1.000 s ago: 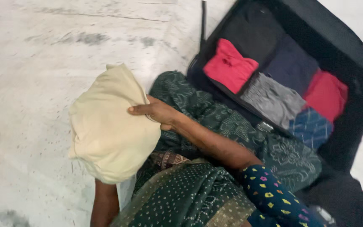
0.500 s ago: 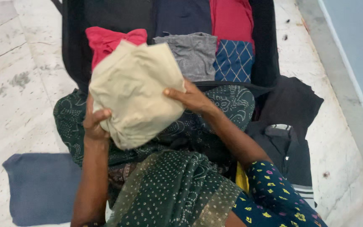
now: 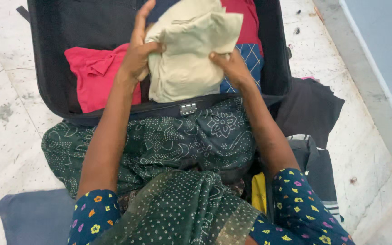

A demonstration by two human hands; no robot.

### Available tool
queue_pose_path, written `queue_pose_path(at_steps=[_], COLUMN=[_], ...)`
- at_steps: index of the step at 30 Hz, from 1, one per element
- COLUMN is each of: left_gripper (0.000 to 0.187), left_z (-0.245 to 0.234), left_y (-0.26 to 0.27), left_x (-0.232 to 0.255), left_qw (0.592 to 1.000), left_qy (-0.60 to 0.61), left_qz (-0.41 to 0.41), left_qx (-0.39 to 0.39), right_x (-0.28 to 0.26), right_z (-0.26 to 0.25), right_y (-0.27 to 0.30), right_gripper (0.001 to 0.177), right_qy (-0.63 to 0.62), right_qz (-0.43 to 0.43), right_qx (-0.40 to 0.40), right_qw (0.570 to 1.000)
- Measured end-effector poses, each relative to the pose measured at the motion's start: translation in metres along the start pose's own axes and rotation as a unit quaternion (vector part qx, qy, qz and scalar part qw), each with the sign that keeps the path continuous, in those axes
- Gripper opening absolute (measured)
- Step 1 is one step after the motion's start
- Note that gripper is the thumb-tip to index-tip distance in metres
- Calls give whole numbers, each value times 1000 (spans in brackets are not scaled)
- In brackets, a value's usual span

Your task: The person packs various items of clothing into a black suitcase on the floor, organizing them into stacks and overlapping layers.

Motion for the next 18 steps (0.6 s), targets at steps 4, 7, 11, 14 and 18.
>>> queue_pose_path(at_steps=[4, 7, 11, 14, 18], left_gripper=[110, 121, 129, 91, 78], left_z=[-34, -55, -61, -69, -57], left_y=[32, 45, 64, 59, 61], left_x=[-131, -178, -235, -257, -265], left_qw=[861, 836, 733, 715, 675], left_qy=[-204, -396, -568, -580, -514], left_qz=[-460, -379, -340, -331, -365], left_qx=[72, -22, -158, -208, -383], right_x=[75, 103, 161, 200, 206], right_z=[-28, -39, -48, -52, -46], right_y=[5, 9, 7, 3, 6], right_gripper=[71, 83, 75, 56, 34], right_qy=[270, 480, 601, 578, 520], right_qz=[322, 348, 334, 306, 231], right_qx=[-66, -139, -288, -373, -436], right_qw=[905, 793, 667, 658, 698])
Point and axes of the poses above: each hand's wrist, its own y-axis away from the middle knuckle, its own z-axis out of the palm, x = y × z, the point moved 5 cm from there along -y, towards the middle knuckle, and after that the axes turned 10 degrees about -y, right-handed, at the moved point
